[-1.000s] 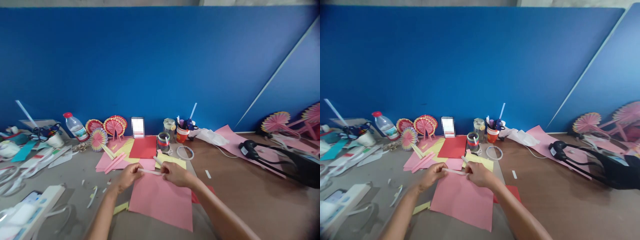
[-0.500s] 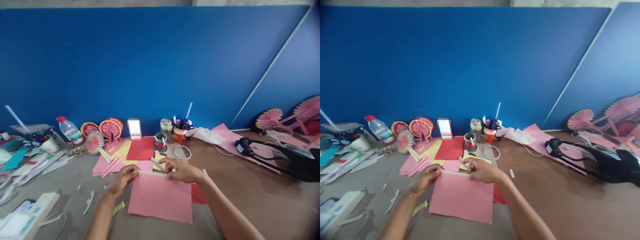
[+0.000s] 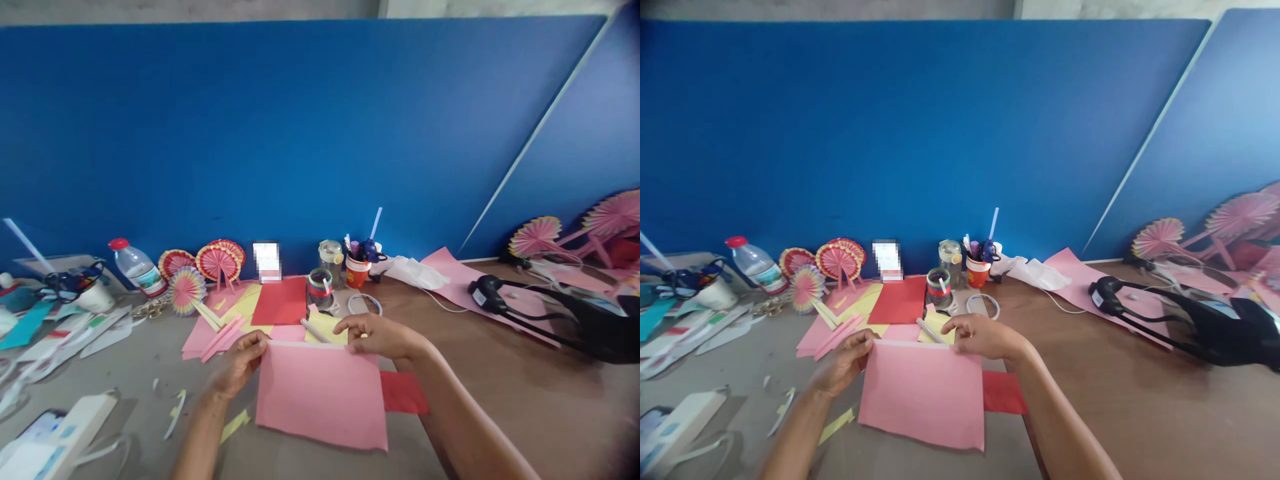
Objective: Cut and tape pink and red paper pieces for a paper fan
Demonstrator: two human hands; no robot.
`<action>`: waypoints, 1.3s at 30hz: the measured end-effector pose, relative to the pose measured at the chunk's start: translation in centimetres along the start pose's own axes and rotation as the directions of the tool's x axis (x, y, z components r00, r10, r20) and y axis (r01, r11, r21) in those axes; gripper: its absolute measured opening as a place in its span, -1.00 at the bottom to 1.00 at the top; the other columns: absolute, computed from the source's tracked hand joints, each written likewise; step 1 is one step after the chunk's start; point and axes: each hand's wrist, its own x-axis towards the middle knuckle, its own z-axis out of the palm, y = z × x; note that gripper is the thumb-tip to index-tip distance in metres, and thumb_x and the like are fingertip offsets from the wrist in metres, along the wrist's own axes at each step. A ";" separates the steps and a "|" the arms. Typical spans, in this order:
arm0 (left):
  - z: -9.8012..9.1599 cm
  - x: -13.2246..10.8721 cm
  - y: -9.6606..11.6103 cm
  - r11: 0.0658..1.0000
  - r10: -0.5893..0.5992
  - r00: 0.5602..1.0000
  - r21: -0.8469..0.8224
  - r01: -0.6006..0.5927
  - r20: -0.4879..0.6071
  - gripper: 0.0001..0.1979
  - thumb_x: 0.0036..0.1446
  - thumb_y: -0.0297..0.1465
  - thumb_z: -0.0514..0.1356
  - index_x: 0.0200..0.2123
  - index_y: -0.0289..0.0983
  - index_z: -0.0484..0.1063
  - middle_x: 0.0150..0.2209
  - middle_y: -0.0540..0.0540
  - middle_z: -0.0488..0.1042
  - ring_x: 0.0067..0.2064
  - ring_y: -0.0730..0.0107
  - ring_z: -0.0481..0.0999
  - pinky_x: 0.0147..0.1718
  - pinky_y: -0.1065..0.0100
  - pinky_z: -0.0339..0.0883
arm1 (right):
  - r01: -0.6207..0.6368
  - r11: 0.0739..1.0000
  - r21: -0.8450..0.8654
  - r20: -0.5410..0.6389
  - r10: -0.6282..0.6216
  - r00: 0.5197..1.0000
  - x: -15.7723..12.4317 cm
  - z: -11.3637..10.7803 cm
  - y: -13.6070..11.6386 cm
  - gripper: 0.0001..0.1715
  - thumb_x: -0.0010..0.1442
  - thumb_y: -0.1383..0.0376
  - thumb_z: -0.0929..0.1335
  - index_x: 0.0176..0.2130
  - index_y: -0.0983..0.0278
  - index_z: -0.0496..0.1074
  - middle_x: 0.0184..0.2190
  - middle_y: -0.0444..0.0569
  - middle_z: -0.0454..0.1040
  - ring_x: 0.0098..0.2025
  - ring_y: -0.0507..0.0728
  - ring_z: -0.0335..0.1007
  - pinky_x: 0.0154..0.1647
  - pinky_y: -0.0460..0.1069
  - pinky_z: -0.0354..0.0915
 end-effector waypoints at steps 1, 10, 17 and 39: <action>0.0 0.1 -0.1 1.000 -0.002 1.000 0.001 0.002 -0.004 -0.62 -0.08 -0.17 0.37 -0.54 -0.31 0.29 -0.60 0.09 0.27 -0.55 0.57 0.23 -0.53 0.50 0.09 | 0.002 1.000 -0.028 -0.056 -0.003 0.998 0.0 0.0 0.0 -0.55 0.07 0.34 0.34 0.00 0.28 0.43 -0.29 -0.05 0.53 -0.26 0.10 0.43 -0.26 -0.05 0.26; 2.0 0.1 -0.7 0.999 -0.035 0.999 0.021 0.034 0.020 -0.64 -0.07 -0.15 0.37 -0.49 -0.31 0.35 -0.57 0.08 0.28 -0.52 0.56 0.22 -0.50 0.49 0.09 | 0.203 0.953 -0.224 -0.335 -0.271 0.902 2.0 5.7 -2.9 -0.75 0.22 0.23 0.29 -0.17 0.22 0.53 -0.15 0.03 0.54 -0.12 0.16 0.43 -0.12 -0.01 0.27; 3.6 -0.6 0.0 1.000 -0.019 0.999 -0.014 0.019 0.048 -0.61 -0.14 -0.15 0.40 -0.53 -0.33 0.36 -0.57 0.07 0.29 -0.52 0.57 0.21 -0.51 0.50 0.08 | 0.164 0.979 -0.120 -0.253 -0.190 0.949 2.3 6.2 -2.0 -0.75 0.10 0.36 0.33 -0.59 0.26 0.43 -0.62 -0.17 0.39 -0.53 0.00 0.23 -0.51 -0.11 0.09; 4.6 0.2 -0.5 0.997 0.029 0.967 -0.064 -0.046 -0.252 -0.60 -0.24 -0.19 0.43 -0.53 -0.28 0.31 -0.65 0.15 0.25 -0.61 0.60 0.18 -0.60 0.52 0.04 | 0.280 0.960 -0.029 -0.569 -0.246 0.785 1.0 7.6 -4.1 -0.78 0.14 0.43 0.24 -0.34 0.25 0.47 -0.38 -0.07 0.51 -0.34 0.06 0.39 -0.35 -0.09 0.23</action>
